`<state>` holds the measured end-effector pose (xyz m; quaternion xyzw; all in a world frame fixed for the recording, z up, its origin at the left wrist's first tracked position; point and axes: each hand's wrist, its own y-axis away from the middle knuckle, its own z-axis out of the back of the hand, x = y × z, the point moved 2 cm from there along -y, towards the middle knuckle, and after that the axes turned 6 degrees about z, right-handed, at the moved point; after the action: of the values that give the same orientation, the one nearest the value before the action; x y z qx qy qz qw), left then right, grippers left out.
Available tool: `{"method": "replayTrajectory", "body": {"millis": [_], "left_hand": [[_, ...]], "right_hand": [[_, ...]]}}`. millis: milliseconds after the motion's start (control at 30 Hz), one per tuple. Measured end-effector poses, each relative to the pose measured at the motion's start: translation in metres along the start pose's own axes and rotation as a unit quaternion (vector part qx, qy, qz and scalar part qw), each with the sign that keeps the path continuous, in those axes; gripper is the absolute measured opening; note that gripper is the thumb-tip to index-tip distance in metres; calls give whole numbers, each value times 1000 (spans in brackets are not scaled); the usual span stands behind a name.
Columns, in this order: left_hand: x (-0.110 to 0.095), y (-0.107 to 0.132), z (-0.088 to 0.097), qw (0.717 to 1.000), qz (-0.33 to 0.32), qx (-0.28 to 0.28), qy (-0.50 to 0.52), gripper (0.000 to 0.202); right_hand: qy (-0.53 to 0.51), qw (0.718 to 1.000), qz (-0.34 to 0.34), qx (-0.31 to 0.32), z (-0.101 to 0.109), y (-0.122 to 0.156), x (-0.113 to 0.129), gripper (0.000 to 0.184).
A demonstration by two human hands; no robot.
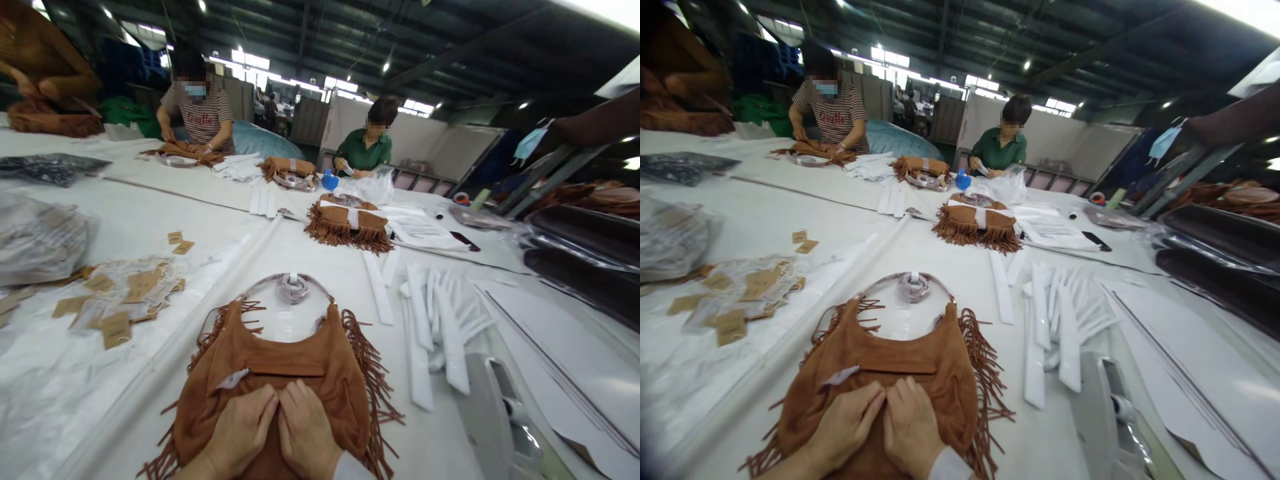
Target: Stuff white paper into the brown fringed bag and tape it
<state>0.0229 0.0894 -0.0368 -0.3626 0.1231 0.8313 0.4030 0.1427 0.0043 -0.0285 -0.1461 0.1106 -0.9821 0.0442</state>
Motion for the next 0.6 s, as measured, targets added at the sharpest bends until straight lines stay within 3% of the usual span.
{"method": "replayTrajectory", "body": {"millis": [167, 300, 467, 533, 600], "left_hand": [[-1, 4, 17, 990, -79, 46, -103, 21], [1, 10, 24, 969, -144, -6, -199, 20], [2, 9, 17, 956, -187, -40, -222, 36], [7, 7, 12, 950, -210, -51, -227, 40], [17, 5, 6, 944, -228, -63, -231, 40]], "right_hand": [[-6, 998, 18, -58, 0, 2, -3, 26], [-12, 995, 34, -95, -5, 2, -8, 30], [-37, 986, 30, -157, -17, 4, -12, 41], [-80, 979, 8, -185, -11, 2, -19, 45], [-123, 969, -28, -211, 9, -5, -37, 38]]}}
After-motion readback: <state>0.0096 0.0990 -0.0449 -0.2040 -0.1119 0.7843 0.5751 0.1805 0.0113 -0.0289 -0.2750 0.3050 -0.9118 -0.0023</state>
